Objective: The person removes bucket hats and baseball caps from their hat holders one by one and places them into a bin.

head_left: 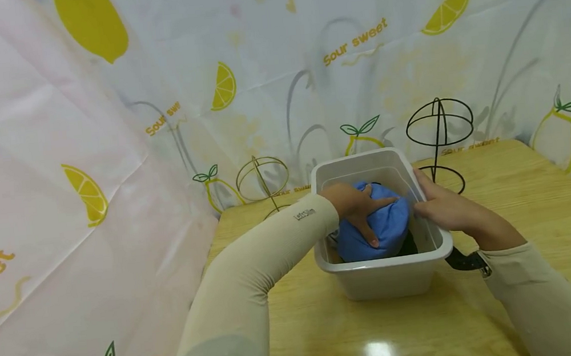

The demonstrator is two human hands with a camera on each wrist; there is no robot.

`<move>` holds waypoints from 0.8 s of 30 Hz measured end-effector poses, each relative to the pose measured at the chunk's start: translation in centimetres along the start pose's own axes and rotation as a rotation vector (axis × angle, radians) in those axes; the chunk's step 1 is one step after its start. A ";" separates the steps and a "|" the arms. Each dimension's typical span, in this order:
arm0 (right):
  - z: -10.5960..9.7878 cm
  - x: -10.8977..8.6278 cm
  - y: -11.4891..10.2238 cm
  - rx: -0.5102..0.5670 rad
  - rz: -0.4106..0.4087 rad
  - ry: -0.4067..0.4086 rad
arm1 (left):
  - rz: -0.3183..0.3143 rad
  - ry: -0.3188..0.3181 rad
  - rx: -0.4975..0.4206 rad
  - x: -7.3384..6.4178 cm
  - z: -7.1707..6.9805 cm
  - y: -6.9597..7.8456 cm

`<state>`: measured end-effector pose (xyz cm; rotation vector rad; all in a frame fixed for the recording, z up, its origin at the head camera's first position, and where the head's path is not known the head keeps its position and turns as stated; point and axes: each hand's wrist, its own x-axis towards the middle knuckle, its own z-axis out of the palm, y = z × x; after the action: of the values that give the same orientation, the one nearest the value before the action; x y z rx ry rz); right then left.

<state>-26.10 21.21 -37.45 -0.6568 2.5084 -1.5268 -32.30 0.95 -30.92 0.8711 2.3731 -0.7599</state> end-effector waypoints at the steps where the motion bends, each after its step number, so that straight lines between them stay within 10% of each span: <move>1: 0.0 0.0 0.0 -0.003 0.003 0.000 | 0.000 0.000 0.002 0.0 0.0 0.1; 24: 0.3 0.3 -0.3 -0.134 0.118 0.086 | 0.011 0.049 -0.128 -1.1 -1.3 -2.0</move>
<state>-26.15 20.71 -37.35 -0.4593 2.6794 -1.3848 -33.25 0.09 -28.63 0.8570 2.4276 -0.5817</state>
